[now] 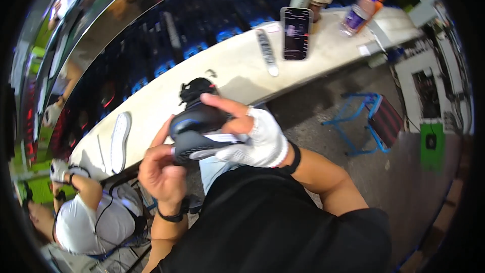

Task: The recorder is cleaning and inspecting black athletic shoes in a factory setting.

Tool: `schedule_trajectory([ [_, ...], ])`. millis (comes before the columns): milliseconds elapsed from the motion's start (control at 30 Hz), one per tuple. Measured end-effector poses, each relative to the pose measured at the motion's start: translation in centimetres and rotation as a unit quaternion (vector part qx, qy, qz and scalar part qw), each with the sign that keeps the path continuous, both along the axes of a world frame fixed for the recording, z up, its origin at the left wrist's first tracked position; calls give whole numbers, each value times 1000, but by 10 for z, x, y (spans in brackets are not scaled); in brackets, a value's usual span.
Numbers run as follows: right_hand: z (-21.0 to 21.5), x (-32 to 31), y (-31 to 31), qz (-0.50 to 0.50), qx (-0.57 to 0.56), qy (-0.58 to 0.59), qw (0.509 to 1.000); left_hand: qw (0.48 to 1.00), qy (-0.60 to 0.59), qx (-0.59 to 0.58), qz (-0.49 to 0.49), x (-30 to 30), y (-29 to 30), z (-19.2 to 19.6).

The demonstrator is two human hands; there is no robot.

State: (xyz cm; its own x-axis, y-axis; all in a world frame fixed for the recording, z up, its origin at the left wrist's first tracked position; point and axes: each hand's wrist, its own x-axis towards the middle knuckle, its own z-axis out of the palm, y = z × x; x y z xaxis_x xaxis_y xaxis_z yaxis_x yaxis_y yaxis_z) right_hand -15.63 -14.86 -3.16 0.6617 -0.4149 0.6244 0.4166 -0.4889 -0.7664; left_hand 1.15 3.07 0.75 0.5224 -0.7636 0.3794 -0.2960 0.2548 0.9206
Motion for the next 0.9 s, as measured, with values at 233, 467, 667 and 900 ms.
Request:
schedule_trajectory([
  [233,-10,-6,4,-30,-10,-12,999,982,-190,-3,12,5,-6,2],
  [467,-11,-12,2,-20,-33,1,999,979,-206,-1,4,5,-5,2],
  [667,-16,-5,9,-20,23,-19,999,993,-119,16,13,3,1,-1],
  [900,-4,32,10,-84,-64,4,994,996,-68,52,10,31,12,5],
])
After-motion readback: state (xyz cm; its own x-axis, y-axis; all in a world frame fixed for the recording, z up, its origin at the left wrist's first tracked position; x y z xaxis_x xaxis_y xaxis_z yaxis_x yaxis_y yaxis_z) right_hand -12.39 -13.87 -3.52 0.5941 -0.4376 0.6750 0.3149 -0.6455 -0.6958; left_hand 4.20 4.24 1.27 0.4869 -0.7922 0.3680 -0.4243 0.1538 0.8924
